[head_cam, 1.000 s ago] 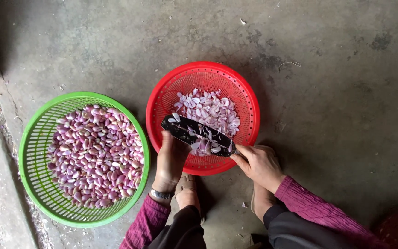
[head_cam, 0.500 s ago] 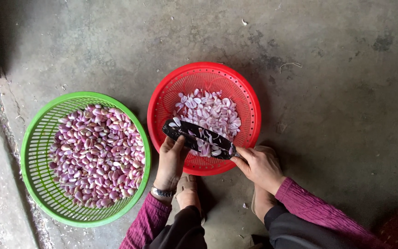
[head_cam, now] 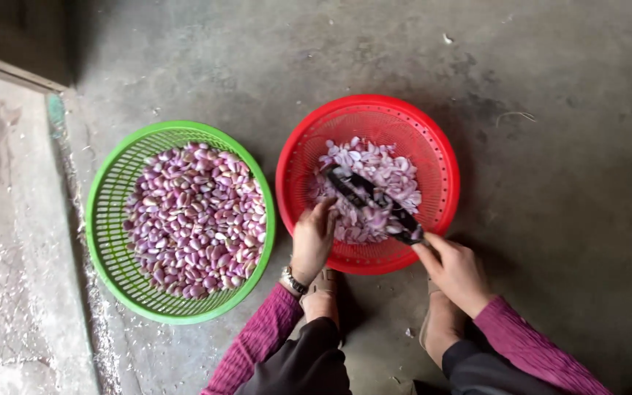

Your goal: Slicing shallots into a basket using a handheld manual slicer

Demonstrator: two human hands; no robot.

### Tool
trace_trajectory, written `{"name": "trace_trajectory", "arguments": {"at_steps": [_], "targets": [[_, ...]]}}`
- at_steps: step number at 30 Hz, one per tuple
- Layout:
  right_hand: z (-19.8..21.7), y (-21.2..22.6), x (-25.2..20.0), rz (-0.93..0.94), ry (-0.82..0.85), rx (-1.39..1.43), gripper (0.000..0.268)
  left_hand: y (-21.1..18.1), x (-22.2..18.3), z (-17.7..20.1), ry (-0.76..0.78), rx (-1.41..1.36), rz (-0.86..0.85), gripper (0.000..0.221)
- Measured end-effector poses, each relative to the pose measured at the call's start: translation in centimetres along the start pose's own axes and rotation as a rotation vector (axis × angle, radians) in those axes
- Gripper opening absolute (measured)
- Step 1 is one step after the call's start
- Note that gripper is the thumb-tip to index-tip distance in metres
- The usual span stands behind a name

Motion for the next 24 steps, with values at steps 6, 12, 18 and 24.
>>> {"name": "trace_trajectory", "arguments": {"at_steps": [6, 12, 18, 24], "targets": [[-0.3, -1.2, -0.5, -0.282, 0.106, 0.132, 0.033, 12.8, 7.9, 12.8, -0.709, 1.2, -0.248, 0.02], [-4.7, -2.3, -2.7, -0.757, 0.485, 0.632, 0.055, 22.5, 13.9, 19.7, -0.733, 0.791, -0.037, 0.019], [-3.7, 0.7, -1.6, -0.646, 0.566, 0.648, 0.046, 17.3, 11.7, 18.9, -0.74, 0.652, -0.125, 0.021], [0.0, 3.2, 1.5, -0.187, 0.251, 0.144, 0.032, -4.4, 0.6, 11.4, -0.437, -0.524, -0.069, 0.015]]}}
Point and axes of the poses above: each hand's wrist, its own x-axis towards the middle knuckle, its own z-axis out of the back of the hand, y = z × x, the point moved 6 cm from there along x, towards the middle knuckle, and after that the axes turned 10 degrees about -x, right-handed, at the moved point
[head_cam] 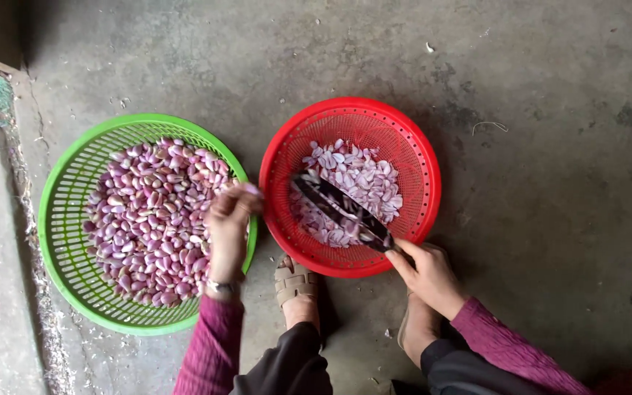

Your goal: Slicing shallots into a basket using a handheld manual slicer

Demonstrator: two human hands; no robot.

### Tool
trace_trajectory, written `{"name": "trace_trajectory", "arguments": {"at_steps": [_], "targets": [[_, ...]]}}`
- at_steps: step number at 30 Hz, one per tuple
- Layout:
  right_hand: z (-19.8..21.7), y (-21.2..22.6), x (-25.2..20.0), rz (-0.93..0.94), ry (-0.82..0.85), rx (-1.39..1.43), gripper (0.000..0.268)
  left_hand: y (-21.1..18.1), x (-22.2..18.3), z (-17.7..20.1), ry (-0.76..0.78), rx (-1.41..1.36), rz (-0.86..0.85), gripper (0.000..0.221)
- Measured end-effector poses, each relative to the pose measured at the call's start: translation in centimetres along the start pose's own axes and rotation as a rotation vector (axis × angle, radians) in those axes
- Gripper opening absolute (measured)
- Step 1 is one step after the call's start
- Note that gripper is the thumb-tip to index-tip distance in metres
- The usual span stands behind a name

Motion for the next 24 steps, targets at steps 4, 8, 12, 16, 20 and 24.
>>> {"name": "trace_trajectory", "arguments": {"at_steps": [4, 8, 12, 16, 20, 24], "targets": [[1.0, 1.7, -0.1, 0.262, -0.162, -0.066, 0.029, 5.6, -5.2, -4.2, 0.114, -0.479, 0.476, 0.016], [0.8, 1.0, -0.3, 0.344, -0.201, -0.091, 0.03, 6.9, -7.0, -6.6, 0.096, -0.663, 0.675, 0.013], [1.4, 1.2, -0.8, 0.35, -0.197, -0.09, 0.03, 8.0, -7.0, -7.3, 0.062, -0.641, 0.72, 0.008], [1.4, 0.0, -0.2, 0.292, -0.149, -0.051, 0.033, 9.8, -8.5, -7.3, 0.114, -0.564, 0.753, 0.006], [1.5, -0.7, 0.2, 0.254, -0.171, -0.05, 0.03, 6.5, -9.6, -9.3, 0.125, -0.499, 0.764, 0.005], [1.7, 0.6, -1.0, 0.298, -0.179, -0.131, 0.033, 12.8, -6.2, -7.3, 0.18, -0.85, 0.937, 0.014]]}}
Point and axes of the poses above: each hand's wrist, its own x-axis towards the middle knuckle, its own z-axis out of the back of the hand, y = z × x, the point moved 6 cm from there along x, towards the middle knuckle, and after that the axes turned 10 degrees about -x, right-handed, at the moved point
